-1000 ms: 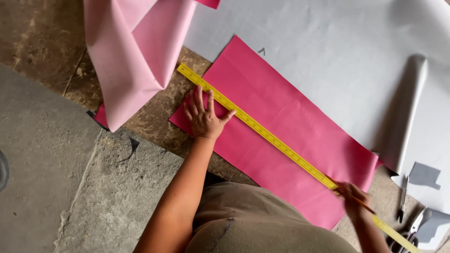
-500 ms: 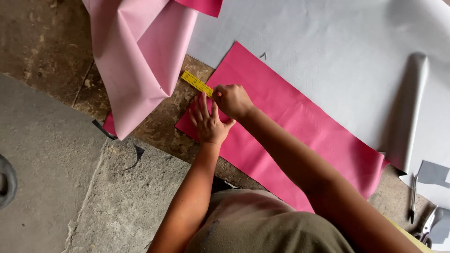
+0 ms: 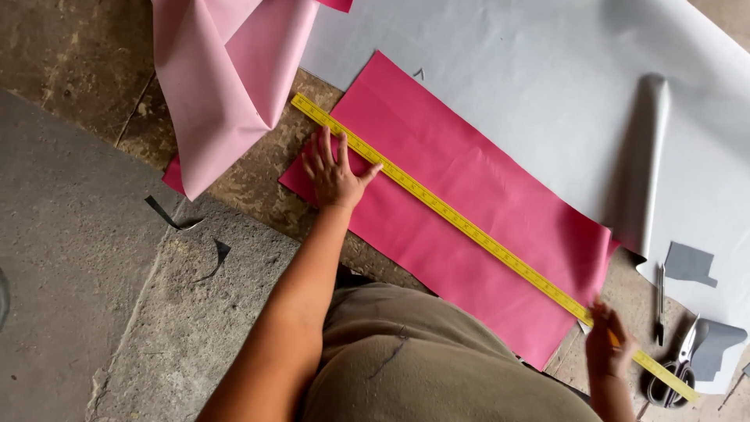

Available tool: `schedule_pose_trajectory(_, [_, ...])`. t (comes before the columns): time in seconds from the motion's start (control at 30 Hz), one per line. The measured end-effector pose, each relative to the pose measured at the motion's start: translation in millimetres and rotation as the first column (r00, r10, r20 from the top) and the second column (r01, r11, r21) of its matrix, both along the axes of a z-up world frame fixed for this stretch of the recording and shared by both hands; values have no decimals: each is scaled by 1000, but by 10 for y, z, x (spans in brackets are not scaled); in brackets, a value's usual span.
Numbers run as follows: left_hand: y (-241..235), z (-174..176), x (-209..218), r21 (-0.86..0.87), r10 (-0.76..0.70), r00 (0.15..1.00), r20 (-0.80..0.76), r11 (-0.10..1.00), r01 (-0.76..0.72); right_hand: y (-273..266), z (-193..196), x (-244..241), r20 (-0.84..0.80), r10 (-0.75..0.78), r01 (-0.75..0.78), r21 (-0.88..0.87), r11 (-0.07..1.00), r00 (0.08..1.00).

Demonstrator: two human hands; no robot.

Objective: Measuring and marking upholstery fabric using a ruler and template before cutting.

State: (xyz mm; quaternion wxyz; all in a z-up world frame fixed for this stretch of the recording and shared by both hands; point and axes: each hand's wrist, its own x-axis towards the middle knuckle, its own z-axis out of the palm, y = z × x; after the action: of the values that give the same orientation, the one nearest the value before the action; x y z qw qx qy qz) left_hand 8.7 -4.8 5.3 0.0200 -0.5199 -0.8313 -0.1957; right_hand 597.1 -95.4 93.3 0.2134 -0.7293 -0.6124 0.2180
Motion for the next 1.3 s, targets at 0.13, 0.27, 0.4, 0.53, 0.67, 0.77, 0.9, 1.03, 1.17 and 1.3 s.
schedule_pose_trajectory(0.13, [-35, 140, -39, 160, 94, 988, 121, 981, -113, 236, -160, -718, 207, 367, -417, 315, 853, 907])
schedule_pose_trajectory(0.27, [-10, -69, -288, 33, 156, 985, 74, 987, -159, 181, -370, -468, 258, 249, -321, 290, 902, 933])
schedule_pose_trajectory(0.4, [17, -39, -502, 0, 161, 987, 32, 987, -161, -37, -90, -339, 147, 280, -312, 281, 908, 949])
schedule_pose_trajectory(0.53, [180, -528, -787, -134, 241, 967, 87, 964, -228, -386, -357, -241, 183, 316, -359, 297, 885, 931])
schedule_pose_trajectory(0.67, [395, -96, -704, -144, 136, 989, 61, 981, -126, -681, -264, -361, 70, 162, -177, 398, 900, 984])
schedule_pose_trajectory(0.77, [956, 814, -691, 312, -123, 975, -187, 933, 178, -857, -87, -264, -12, 3, 3, 473, 881, 1000])
schedule_pose_trajectory(0.9, [1797, 1113, -830, 468, -48, 978, -202, 873, 139, -1032, -31, 124, -195, -129, 211, 493, 844, 972])
schedule_pose_trajectory(1.03, [2311, 1070, -154, 443, -305, 945, -118, 836, 325, -1090, -84, 443, -70, -392, 355, 588, 727, 917])
schedule_pose_trajectory(1.17, [1502, 827, 1341, 432, -528, 848, -43, 756, 492, -1159, -84, 761, -35, -626, 554, 506, 661, 779])
schedule_pose_trajectory(1.3, [-58, 408, 2561, 144, -893, 434, 121, 448, 882, -1298, -235, 1512, -214, -751, 742, 463, 485, 624])
